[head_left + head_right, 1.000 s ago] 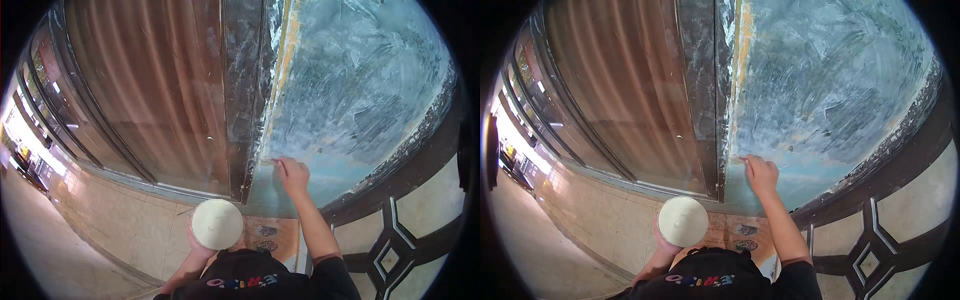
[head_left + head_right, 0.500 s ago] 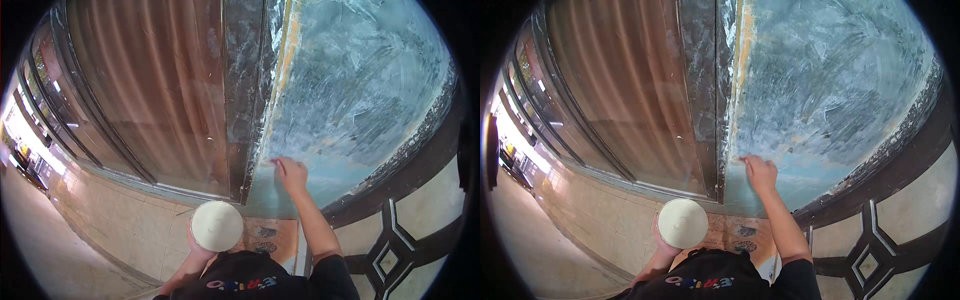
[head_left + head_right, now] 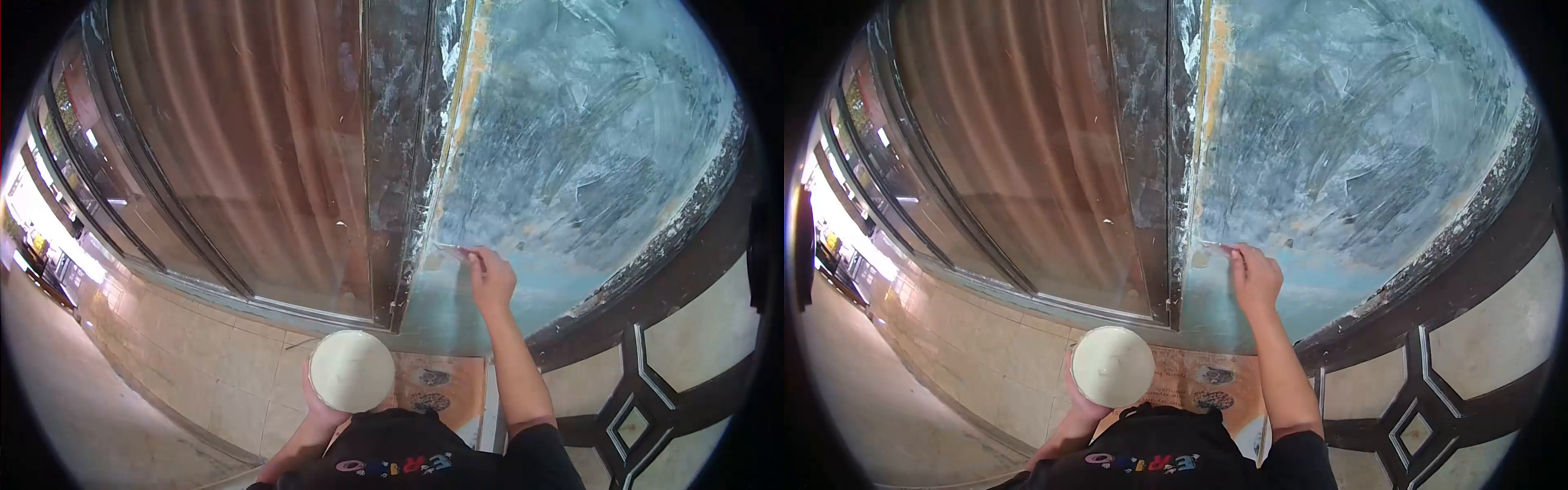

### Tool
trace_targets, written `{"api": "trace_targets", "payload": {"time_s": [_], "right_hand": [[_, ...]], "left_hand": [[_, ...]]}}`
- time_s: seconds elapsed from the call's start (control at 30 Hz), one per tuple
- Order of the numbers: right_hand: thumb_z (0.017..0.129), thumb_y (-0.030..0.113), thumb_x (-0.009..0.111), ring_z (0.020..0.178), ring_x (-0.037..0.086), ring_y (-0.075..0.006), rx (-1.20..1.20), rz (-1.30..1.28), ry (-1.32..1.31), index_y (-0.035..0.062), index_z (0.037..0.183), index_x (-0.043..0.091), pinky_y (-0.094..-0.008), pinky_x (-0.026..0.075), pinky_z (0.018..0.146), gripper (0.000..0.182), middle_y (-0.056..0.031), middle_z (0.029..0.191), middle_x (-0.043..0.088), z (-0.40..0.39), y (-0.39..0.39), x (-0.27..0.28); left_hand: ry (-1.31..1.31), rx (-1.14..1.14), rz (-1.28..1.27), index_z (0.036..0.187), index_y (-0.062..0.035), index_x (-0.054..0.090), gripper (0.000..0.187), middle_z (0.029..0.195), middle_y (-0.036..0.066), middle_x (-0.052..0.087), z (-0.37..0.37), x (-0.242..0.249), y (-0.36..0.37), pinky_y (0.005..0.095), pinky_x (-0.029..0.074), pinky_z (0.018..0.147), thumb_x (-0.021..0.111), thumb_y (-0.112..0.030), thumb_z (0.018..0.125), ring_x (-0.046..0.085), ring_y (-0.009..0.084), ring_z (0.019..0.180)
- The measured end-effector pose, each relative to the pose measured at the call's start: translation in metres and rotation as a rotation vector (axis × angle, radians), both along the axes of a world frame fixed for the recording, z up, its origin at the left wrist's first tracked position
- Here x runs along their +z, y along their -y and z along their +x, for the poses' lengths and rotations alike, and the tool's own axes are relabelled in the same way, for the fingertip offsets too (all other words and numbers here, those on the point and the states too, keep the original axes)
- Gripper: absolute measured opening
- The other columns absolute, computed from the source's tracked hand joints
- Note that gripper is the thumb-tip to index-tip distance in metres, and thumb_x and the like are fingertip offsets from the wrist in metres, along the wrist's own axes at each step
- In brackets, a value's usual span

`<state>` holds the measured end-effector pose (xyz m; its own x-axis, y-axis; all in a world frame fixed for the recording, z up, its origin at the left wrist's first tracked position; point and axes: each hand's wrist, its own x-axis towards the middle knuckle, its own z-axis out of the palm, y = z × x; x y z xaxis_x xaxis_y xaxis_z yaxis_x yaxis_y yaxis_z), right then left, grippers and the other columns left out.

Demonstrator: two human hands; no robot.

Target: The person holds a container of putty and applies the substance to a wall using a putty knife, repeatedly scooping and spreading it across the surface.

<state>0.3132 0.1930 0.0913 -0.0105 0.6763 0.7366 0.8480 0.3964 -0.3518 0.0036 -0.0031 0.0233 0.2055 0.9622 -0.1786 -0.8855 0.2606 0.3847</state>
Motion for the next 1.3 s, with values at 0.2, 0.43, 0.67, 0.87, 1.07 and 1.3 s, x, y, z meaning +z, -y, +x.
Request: {"api": "trace_targets", "payload": {"time_s": [0.2,0.43,0.67,0.87,1.07,1.3], "right_hand": [[0.094,0.021,0.067,0.071,0.064,-0.0293,0.082,-0.105,0.186,0.0130,0.103,0.071,-0.0396,0.049,0.072,0.012,-0.0053,0.092,0.072,-0.001,0.003,-0.040],[0.096,0.020,0.065,0.074,0.065,-0.0292,-0.059,-0.028,0.029,0.0131,0.101,0.071,-0.0399,0.049,0.072,0.011,-0.0054,0.093,0.072,0.000,0.015,0.015],[0.093,0.017,0.067,0.069,0.064,-0.0320,0.057,-0.092,0.163,0.0153,0.101,0.072,-0.0401,0.050,0.069,0.009,-0.0040,0.092,0.072,-0.007,0.006,-0.039],[0.093,0.015,0.069,0.068,0.066,-0.0264,-0.049,0.052,-0.095,0.0103,0.103,0.072,-0.0378,0.051,0.065,0.012,-0.0080,0.088,0.072,-0.010,0.015,0.033],[0.091,0.012,0.070,0.071,0.069,-0.0197,0.510,-0.591,-0.179,0.0081,0.117,0.069,-0.0302,0.054,0.067,0.026,-0.0102,0.093,0.074,-0.050,0.073,0.106],[0.088,0.025,0.073,0.087,0.071,-0.0286,0.678,-0.611,0.365,0.0145,0.124,0.066,-0.0404,0.055,0.075,0.038,-0.0052,0.099,0.073,-0.096,0.093,0.119]], "left_hand": [[0.077,-0.008,-0.032,0.156,-0.0222,0.038,0.078,0.158,0.007,0.043,-0.002,-0.009,0.002,0.0599,0.033,0.116,0.019,-0.071,0.098,0.042,0.0355,0.143],[-0.171,0.020,0.092,0.156,-0.0188,0.037,0.078,0.156,0.009,0.044,-0.003,0.005,0.007,0.0585,0.036,0.115,0.018,-0.069,0.099,0.045,0.0343,0.142],[-0.222,0.040,0.097,0.155,-0.0180,0.037,0.077,0.156,0.009,0.044,-0.005,-0.004,0.011,0.0580,0.037,0.114,0.017,-0.068,0.100,0.046,0.0340,0.141],[-0.049,0.041,0.019,0.157,-0.0195,0.035,0.081,0.158,0.008,0.042,-0.006,0.001,0.003,0.0587,0.035,0.116,0.019,-0.072,0.098,0.043,0.0346,0.143],[0.322,-0.067,0.095,0.158,-0.0210,0.035,0.083,0.160,0.009,0.040,-0.008,0.005,-0.018,0.0597,0.034,0.116,0.020,-0.075,0.096,0.042,0.0360,0.144],[0.105,-0.051,0.016,0.157,-0.0139,0.037,0.086,0.157,0.013,0.042,0.010,0.029,-0.029,0.0569,0.032,0.118,0.018,-0.073,0.098,0.041,0.0374,0.144]]}}
